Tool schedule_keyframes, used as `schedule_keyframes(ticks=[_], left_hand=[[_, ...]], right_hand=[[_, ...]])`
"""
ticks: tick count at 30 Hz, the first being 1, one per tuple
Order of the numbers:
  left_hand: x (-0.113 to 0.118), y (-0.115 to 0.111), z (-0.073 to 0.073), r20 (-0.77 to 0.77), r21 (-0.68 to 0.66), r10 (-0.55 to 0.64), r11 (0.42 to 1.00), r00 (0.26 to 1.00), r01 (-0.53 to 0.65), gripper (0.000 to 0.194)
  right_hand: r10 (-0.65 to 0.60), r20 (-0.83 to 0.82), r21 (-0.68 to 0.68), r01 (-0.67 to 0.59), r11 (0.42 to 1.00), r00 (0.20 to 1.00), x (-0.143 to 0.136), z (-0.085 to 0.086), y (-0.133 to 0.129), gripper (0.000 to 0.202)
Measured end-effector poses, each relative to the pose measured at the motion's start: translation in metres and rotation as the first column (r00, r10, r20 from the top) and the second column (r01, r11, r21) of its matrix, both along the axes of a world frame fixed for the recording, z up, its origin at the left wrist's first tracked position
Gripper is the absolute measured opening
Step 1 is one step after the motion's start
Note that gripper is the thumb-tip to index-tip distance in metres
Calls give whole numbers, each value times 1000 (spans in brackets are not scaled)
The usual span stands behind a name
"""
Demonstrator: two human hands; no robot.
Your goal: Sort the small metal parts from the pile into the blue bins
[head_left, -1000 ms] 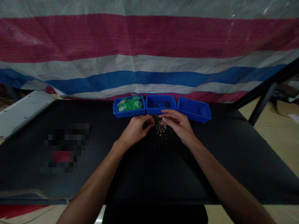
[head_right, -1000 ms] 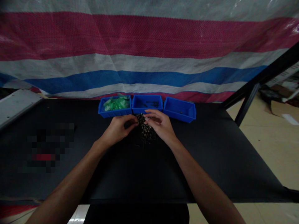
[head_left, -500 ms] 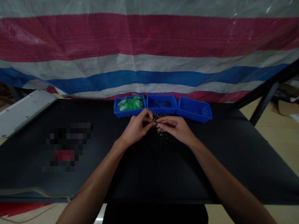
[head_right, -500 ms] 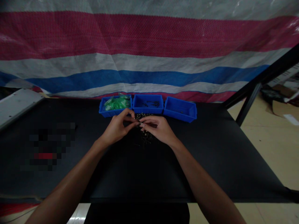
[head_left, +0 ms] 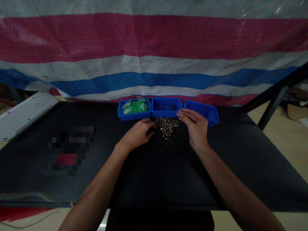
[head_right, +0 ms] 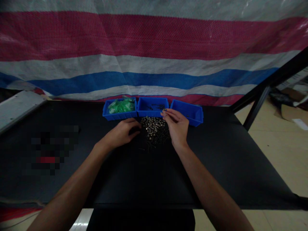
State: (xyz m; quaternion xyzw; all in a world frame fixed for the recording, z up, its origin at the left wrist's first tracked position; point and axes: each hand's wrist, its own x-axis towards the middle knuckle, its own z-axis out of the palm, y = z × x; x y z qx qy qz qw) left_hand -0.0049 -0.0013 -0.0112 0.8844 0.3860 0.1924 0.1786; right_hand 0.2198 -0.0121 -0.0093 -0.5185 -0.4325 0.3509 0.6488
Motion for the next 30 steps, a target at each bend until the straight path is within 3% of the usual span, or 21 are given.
schedule_keyframes(ticks=[3,6,12,15,23,30], left_hand=[[3,0,0,-2,-22,-7,1000,1000,7,12],[6,-2,3,-8,-16,-12,1000,1000,12,12],[10,-7,4,11,-12,-47,999,999,47,18],[11,-5,2,-8,-14,-68,998,998,68,9],[12,-4,3,-13,-9,-42,999,999,42,10],[13,-4,8,230,31,36,999,972,-44,6]], right_hand=[[-90,-46,49,93,994,995,4,-1,2,23],[-87,-49,74,90,993,995,4,-1,2,22],[15,62,43,-18,999,998,-1,1,-2,14],[95,67,6,-96,995,993,-3,1,-3,15],[225,124,-80,-216,973,966,-5,-2,-3,15],[374,259,-100,-360,928,891,-5,-1,-5,20]])
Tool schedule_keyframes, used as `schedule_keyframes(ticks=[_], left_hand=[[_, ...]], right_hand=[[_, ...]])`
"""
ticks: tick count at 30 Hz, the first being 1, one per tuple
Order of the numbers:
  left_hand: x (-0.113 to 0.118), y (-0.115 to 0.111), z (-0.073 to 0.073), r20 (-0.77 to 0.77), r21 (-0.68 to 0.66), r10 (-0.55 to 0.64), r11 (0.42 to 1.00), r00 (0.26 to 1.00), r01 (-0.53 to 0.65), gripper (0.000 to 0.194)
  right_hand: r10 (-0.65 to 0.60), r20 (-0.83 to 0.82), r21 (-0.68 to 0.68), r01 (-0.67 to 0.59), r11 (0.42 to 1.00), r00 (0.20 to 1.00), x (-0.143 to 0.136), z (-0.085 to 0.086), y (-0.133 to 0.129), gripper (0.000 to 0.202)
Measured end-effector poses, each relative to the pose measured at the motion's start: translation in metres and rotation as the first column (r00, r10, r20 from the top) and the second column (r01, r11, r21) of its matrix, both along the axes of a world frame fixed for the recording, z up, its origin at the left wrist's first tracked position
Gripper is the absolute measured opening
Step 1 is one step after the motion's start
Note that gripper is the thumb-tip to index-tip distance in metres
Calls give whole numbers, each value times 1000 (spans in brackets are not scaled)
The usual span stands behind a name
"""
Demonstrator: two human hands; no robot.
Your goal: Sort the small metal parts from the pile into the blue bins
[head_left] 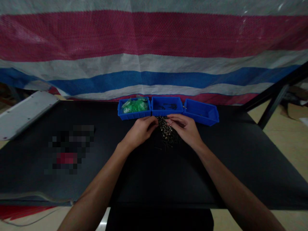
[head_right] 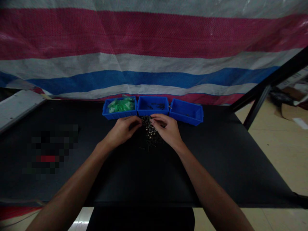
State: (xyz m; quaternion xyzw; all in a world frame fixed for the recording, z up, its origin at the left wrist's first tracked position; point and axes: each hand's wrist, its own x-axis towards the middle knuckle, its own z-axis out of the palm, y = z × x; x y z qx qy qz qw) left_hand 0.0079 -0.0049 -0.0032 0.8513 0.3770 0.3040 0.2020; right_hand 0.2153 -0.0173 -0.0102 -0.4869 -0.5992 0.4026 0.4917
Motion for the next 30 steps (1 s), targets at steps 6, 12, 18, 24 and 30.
schedule_keyframes(ticks=[6,12,18,24,30], left_hand=[[3,-4,2,159,-36,37,999,987,-32,10],[6,-6,-1,186,-62,11,998,982,1,9],[6,-7,3,166,-99,-36,994,985,53,13],[-2,-3,-2,-79,-30,-20,999,997,18,23],[1,-2,-9,-211,-58,-66,997,975,55,12]], right_hand=[[201,45,-41,-199,979,979,-2,-1,-4,23],[198,-126,-144,-215,966,972,-1,0,-3,24],[192,-113,-153,-208,966,975,2,2,-2,20],[7,-212,15,-4,1000,977,-2,4,0,39],[49,-164,43,-43,998,985,1,5,1,50]])
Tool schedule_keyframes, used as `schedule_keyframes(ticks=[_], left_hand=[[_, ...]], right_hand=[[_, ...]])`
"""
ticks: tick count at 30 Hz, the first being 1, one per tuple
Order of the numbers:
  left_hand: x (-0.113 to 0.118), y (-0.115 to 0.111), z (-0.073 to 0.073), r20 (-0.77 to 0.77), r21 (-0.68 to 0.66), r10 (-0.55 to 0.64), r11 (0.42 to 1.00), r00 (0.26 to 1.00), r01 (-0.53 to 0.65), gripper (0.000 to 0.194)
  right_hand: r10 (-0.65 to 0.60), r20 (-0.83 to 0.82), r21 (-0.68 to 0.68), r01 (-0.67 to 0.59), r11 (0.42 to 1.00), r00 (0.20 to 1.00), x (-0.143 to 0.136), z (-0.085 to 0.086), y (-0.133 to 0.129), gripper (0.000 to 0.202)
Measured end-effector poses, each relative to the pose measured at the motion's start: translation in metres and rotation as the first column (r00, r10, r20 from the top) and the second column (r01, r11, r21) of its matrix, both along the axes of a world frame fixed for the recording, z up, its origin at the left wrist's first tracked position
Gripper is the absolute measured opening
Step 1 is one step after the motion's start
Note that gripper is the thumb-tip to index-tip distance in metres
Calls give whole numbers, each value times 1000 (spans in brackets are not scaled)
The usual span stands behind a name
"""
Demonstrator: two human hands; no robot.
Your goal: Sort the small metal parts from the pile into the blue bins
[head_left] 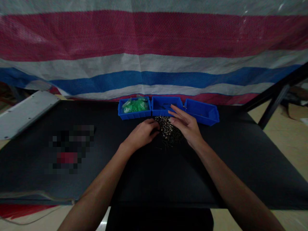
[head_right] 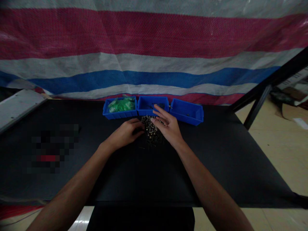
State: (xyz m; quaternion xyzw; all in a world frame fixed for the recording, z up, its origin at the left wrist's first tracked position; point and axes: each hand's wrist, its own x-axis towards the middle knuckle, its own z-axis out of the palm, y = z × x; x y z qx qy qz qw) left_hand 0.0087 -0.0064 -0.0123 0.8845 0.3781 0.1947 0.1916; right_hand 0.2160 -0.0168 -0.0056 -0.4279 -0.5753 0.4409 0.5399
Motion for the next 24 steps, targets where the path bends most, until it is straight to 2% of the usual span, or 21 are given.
schedule_keyframes(ticks=[7,13,20,24], left_hand=[[1,1,-3,20,-16,-9,1000,1000,10,6],[0,1,-1,64,-3,-4,1000,998,4,7],[3,0,9,283,68,27,997,959,-49,7],[5,-1,13,376,107,48,990,925,-95,8]], right_hand=[[15,55,-95,-10,995,998,0,-5,1,35],[-12,65,-87,17,996,998,0,-3,1,29],[15,111,-43,-10,999,994,1,-5,2,28],[90,111,-75,-82,994,990,1,-4,-1,24]])
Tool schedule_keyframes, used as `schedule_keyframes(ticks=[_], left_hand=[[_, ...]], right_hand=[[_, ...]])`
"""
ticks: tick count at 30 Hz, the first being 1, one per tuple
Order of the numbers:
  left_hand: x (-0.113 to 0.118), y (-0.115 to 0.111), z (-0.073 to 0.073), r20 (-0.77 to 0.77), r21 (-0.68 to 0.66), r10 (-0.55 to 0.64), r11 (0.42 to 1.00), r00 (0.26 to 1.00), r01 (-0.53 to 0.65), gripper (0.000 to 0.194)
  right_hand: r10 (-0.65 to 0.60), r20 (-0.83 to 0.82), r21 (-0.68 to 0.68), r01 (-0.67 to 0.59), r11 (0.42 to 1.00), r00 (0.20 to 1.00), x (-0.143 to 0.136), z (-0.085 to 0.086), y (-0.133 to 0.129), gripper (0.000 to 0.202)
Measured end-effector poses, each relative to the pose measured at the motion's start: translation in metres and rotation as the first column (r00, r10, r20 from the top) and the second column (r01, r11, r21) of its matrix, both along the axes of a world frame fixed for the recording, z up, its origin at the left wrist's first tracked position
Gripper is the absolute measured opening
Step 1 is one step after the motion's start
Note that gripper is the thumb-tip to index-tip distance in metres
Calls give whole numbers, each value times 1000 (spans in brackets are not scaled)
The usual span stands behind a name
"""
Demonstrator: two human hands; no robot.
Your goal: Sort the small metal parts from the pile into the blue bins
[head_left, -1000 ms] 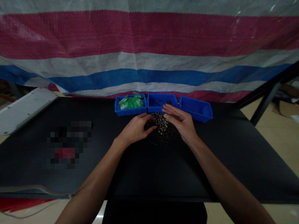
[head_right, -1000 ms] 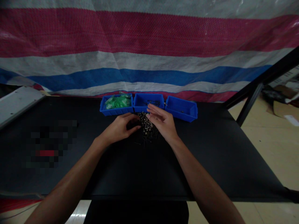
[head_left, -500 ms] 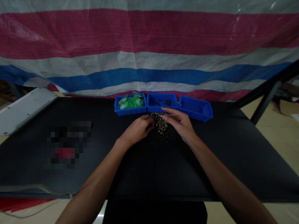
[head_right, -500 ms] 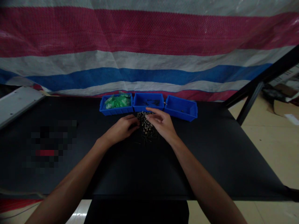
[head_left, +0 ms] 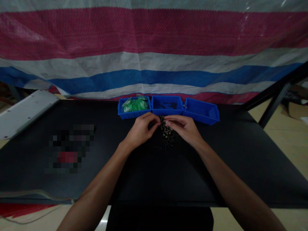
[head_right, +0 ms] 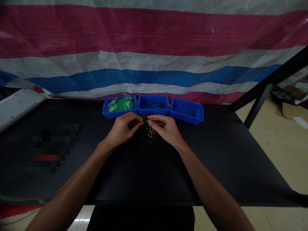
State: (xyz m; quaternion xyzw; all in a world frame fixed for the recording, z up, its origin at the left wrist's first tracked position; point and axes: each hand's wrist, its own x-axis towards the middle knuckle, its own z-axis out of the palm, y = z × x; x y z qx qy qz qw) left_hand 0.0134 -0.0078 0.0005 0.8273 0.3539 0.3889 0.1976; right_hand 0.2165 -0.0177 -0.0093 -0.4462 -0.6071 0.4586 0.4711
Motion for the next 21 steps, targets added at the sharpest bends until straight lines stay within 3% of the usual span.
schedule_keyframes(ticks=[7,15,21], left_hand=[[1,-2,0,18,16,1,1000,1000,-1,4],[-4,0,-5,-153,-66,-40,997,987,30,11],[-3,0,-13,-348,-97,-49,995,936,16,14]], right_hand=[[79,-142,-135,-99,986,987,-1,3,-3,23],[-24,-72,-107,16,994,997,0,4,-1,16],[7,-175,50,1,999,984,-1,7,-1,53]])
